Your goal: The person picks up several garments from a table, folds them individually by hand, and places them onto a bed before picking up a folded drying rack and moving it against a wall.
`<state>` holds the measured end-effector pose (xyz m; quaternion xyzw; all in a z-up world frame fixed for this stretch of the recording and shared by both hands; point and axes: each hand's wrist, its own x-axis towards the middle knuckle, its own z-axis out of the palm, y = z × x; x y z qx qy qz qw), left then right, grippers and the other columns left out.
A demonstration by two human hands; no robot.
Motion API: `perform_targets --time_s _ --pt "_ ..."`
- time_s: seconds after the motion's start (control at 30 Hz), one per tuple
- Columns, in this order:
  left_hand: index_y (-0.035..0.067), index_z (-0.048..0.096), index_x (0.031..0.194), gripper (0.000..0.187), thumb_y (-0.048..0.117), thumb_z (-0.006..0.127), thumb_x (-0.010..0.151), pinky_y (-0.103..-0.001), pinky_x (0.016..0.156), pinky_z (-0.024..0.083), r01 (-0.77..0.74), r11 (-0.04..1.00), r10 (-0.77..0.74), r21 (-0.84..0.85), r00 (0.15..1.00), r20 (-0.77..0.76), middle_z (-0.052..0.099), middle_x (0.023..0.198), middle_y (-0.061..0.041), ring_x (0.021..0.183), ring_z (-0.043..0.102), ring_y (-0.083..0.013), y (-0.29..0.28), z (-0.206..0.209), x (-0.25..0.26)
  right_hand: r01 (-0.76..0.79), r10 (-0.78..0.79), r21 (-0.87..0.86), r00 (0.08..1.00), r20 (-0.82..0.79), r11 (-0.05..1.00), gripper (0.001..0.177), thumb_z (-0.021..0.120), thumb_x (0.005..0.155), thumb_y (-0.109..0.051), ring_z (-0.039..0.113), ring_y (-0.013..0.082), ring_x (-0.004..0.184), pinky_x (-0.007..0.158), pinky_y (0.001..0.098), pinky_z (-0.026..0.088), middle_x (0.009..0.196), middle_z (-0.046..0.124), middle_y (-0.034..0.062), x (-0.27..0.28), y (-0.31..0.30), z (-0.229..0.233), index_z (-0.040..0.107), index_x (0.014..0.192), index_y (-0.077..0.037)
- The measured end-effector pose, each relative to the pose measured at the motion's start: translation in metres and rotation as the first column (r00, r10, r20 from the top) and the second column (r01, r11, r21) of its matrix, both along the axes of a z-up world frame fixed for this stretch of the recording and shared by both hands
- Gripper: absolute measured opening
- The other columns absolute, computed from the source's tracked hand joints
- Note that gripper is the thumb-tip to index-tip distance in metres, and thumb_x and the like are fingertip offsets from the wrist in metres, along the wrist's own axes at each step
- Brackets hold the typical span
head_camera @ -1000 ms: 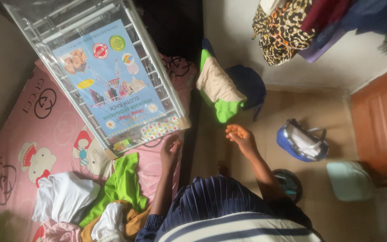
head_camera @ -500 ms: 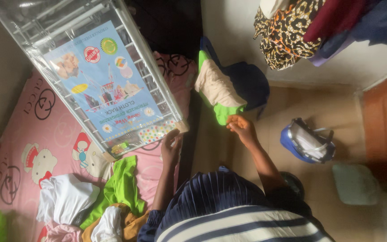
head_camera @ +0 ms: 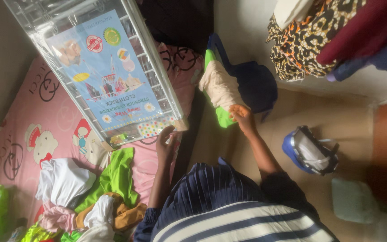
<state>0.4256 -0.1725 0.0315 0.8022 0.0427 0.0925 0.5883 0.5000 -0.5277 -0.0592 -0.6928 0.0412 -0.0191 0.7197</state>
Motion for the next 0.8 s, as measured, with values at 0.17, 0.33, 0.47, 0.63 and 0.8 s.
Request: perform_targets --time_s 0.17,0.33,0.47,0.63,0.8 --pt "0.004 0.068 0.128 0.040 0.021 0.071 0.093 -0.039 0.103 0.050 -0.040 0.998 0.041 0.045 0.999 -0.008 0.072 0.127 -0.011 0.120 0.067 -0.0224 -0.004 0.001 0.005 0.029 -0.030 -0.004 0.999 -0.033 1.000 0.022 0.063 0.096 -0.009 0.070 0.0115 0.082 0.070 0.0249 0.053 0.101 0.073 0.0025 0.037 -0.015 -0.027 0.069 0.117 -0.004" --pt "0.005 0.069 0.128 0.039 0.022 0.071 0.093 -0.039 0.102 0.050 -0.090 0.995 0.090 0.032 0.996 -0.006 0.073 0.126 -0.010 0.119 0.067 -0.0225 -0.011 0.001 0.009 0.024 -0.021 0.048 0.998 -0.057 0.999 0.023 0.065 0.095 -0.009 0.067 0.0095 0.078 0.064 0.0225 0.052 0.099 0.073 0.0031 0.084 -0.022 -0.035 0.069 0.116 -0.004" --pt "0.005 0.068 0.128 0.039 0.021 0.071 0.092 -0.038 0.102 0.051 -0.116 0.992 0.116 0.046 0.993 -0.001 0.073 0.126 -0.010 0.119 0.068 -0.0221 -0.015 0.005 0.009 0.053 -0.053 -0.007 0.995 -0.086 0.999 0.023 0.065 0.092 -0.008 0.067 0.0072 0.079 0.060 0.0223 0.053 0.100 0.074 0.0018 0.116 -0.020 -0.035 0.070 0.114 -0.004" --pt "0.004 0.068 0.127 0.039 0.019 0.071 0.092 -0.040 0.103 0.051 -0.144 0.987 0.144 0.070 0.990 0.006 0.073 0.125 -0.011 0.120 0.067 -0.0229 -0.018 0.011 0.008 0.074 -0.064 -0.233 0.997 0.050 0.970 0.034 0.066 0.087 -0.007 0.065 0.0207 0.094 0.077 0.0345 0.052 0.113 0.073 0.0120 0.144 -0.014 -0.031 0.068 0.121 -0.003" --pt "0.003 0.066 0.129 0.042 0.017 0.071 0.090 -0.041 0.105 0.050 -0.161 0.984 0.163 0.074 0.986 -0.021 0.072 0.127 -0.012 0.122 0.066 -0.0238 -0.019 0.015 0.008 0.106 0.063 -0.581 0.963 0.263 0.807 0.064 0.073 0.083 -0.013 0.057 0.0393 0.125 0.103 0.0461 0.047 0.133 0.062 0.0253 0.149 -0.006 -0.004 0.054 0.143 -0.001"
